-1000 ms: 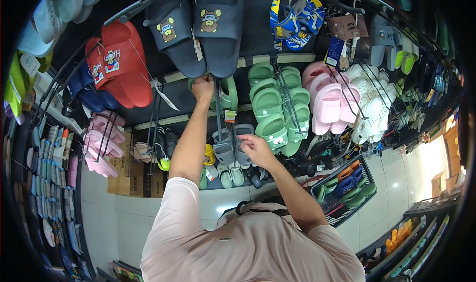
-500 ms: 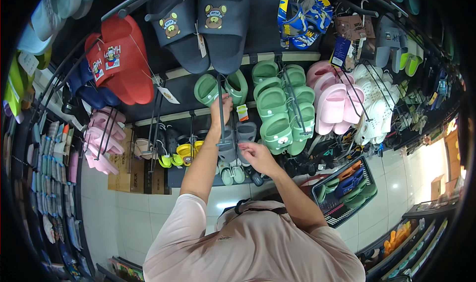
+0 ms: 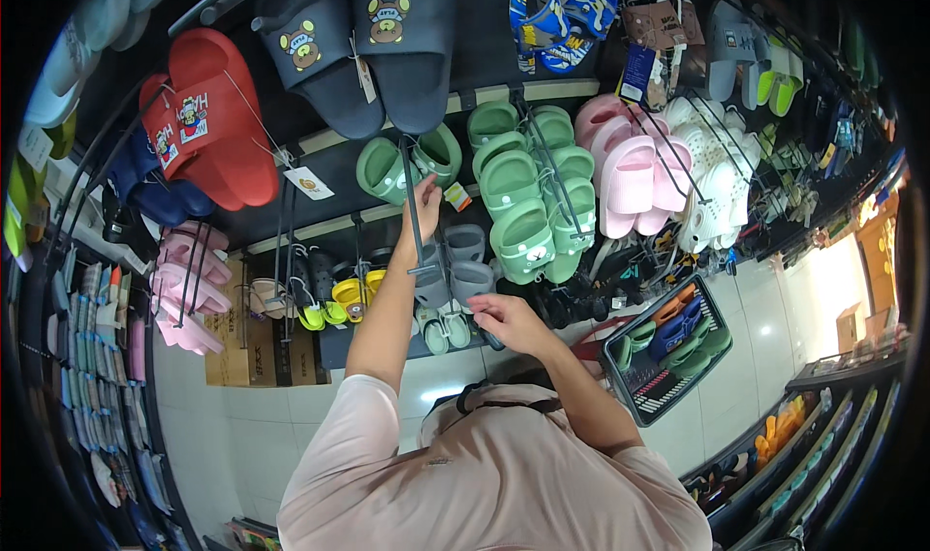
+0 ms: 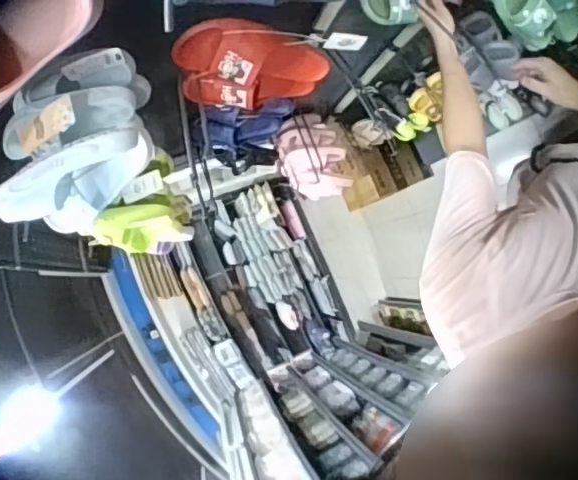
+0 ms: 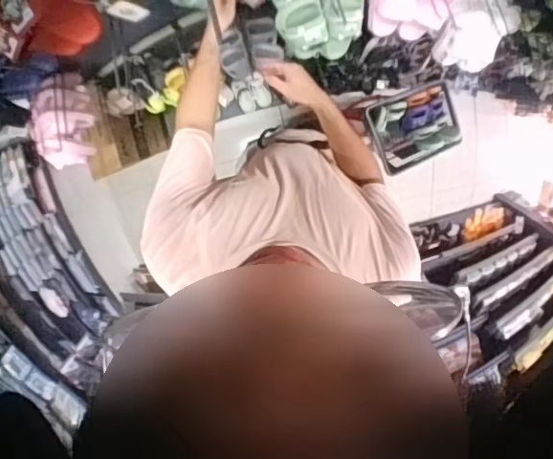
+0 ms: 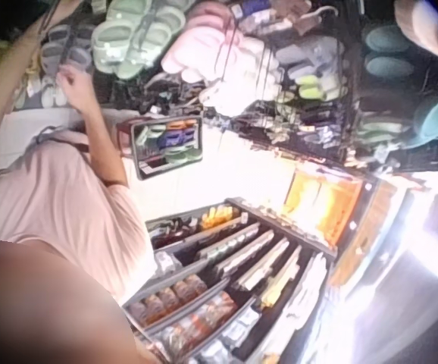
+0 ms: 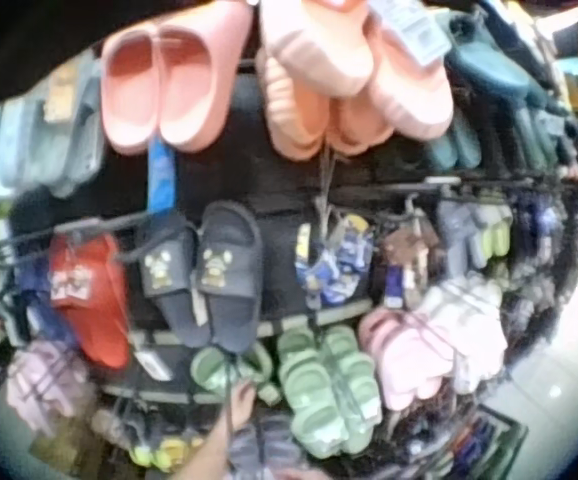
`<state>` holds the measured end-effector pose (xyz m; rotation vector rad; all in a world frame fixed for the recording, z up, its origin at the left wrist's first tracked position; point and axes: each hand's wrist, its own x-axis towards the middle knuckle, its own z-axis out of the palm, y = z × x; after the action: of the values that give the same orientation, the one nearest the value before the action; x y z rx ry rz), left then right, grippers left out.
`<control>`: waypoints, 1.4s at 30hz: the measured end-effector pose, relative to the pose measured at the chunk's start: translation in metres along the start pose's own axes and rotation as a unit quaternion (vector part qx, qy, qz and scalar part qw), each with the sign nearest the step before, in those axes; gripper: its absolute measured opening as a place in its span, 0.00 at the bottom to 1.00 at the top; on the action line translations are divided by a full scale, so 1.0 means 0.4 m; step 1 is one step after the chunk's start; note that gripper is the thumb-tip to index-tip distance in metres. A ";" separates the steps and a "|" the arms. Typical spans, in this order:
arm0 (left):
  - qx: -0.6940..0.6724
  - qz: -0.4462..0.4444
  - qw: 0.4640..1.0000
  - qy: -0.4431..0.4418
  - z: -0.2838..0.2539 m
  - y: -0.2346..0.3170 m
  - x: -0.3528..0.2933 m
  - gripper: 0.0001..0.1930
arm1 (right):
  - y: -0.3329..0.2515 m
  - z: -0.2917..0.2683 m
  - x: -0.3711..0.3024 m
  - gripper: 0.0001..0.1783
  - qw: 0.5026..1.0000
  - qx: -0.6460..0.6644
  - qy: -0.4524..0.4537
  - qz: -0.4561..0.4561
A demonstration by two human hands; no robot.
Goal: Organizing and inspecting various sandals and slippers on a retail shelf and placing some in a shopping basket.
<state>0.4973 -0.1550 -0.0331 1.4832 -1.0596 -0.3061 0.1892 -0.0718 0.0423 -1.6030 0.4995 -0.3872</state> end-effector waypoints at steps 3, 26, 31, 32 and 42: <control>0.014 -0.019 1.000 -0.006 -0.008 0.026 -0.124 0.16 | 0.016 0.007 -0.038 0.19 1.000 0.020 0.009 -0.007; 0.013 -0.133 0.934 -0.332 0.025 0.429 -0.796 0.07 | 0.097 0.104 -0.426 0.12 0.976 -0.013 0.199 0.082; 0.029 -0.135 0.911 -0.389 0.133 0.444 -0.821 0.09 | 0.151 0.031 -0.512 0.13 0.967 0.013 0.239 0.084; 0.029 -0.136 0.906 -0.401 0.162 0.445 -0.829 0.09 | 0.165 0.014 -0.536 0.13 0.964 0.017 0.249 0.088; 0.033 -0.162 0.887 -0.431 0.427 0.530 -0.865 0.08 | 0.481 -0.225 -0.717 0.15 0.895 0.098 0.400 0.171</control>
<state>0.0948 0.0224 -0.0168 1.6101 -1.5064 -1.2653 -0.1175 -0.0055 -0.1275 -1.0759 1.3045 -0.8027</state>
